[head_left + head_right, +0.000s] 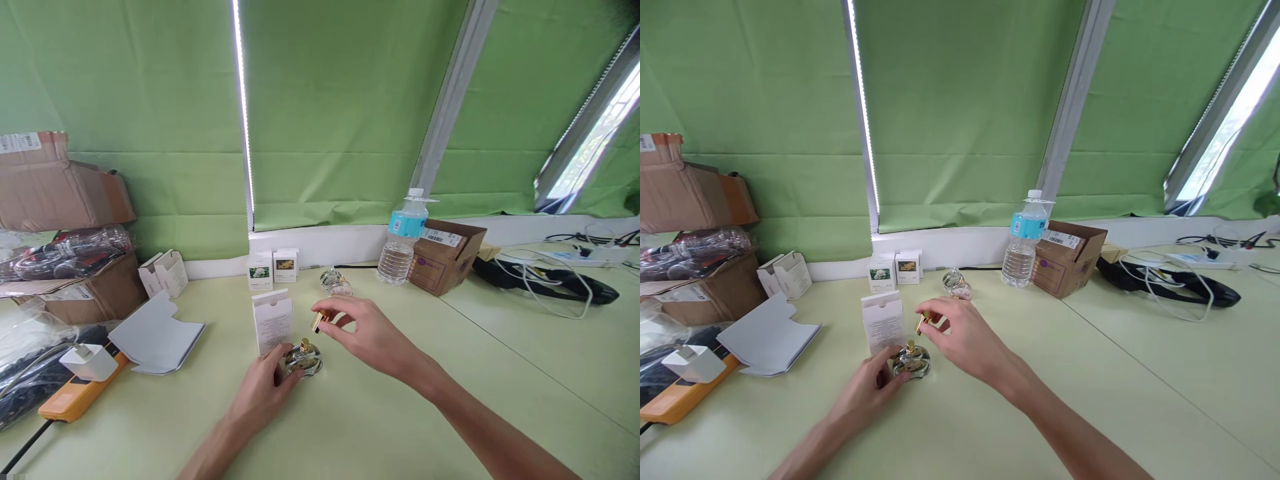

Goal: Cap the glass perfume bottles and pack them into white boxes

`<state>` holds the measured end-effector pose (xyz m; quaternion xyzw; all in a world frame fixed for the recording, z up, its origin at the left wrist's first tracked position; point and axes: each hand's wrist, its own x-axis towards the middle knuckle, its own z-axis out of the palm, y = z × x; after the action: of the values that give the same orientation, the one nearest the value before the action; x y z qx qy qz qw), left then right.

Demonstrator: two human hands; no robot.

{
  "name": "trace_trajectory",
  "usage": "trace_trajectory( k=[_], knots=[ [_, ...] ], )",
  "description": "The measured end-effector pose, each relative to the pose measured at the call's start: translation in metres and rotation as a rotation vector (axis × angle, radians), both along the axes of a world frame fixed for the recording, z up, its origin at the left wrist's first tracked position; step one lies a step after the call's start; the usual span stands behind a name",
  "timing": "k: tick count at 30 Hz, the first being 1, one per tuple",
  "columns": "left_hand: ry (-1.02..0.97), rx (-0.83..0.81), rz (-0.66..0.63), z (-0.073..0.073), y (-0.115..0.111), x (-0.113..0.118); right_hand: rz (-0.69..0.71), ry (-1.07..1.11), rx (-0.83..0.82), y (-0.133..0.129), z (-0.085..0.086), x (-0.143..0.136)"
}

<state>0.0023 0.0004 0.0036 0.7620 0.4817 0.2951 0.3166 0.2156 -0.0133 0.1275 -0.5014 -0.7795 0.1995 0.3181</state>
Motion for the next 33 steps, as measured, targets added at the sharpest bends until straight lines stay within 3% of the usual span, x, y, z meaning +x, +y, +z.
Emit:
trace_trajectory(
  k=[6, 16, 23, 33],
  knots=[
    [-0.002, 0.018, -0.009, 0.004, -0.001, 0.001, 0.166, -0.243, 0.035, -0.010, -0.007, -0.011],
    [-0.011, -0.005, -0.008, 0.005, -0.003, 0.001, 0.111, -0.113, 0.108, -0.008, -0.015, -0.016],
    [-0.016, -0.012, -0.017, 0.008, -0.003, 0.001, 0.164, -0.212, 0.034, -0.007, -0.029, -0.022],
    [-0.028, 0.007, -0.022, 0.007, -0.003, 0.001, 0.114, -0.267, 0.118, -0.003, -0.040, -0.028]
  ],
)
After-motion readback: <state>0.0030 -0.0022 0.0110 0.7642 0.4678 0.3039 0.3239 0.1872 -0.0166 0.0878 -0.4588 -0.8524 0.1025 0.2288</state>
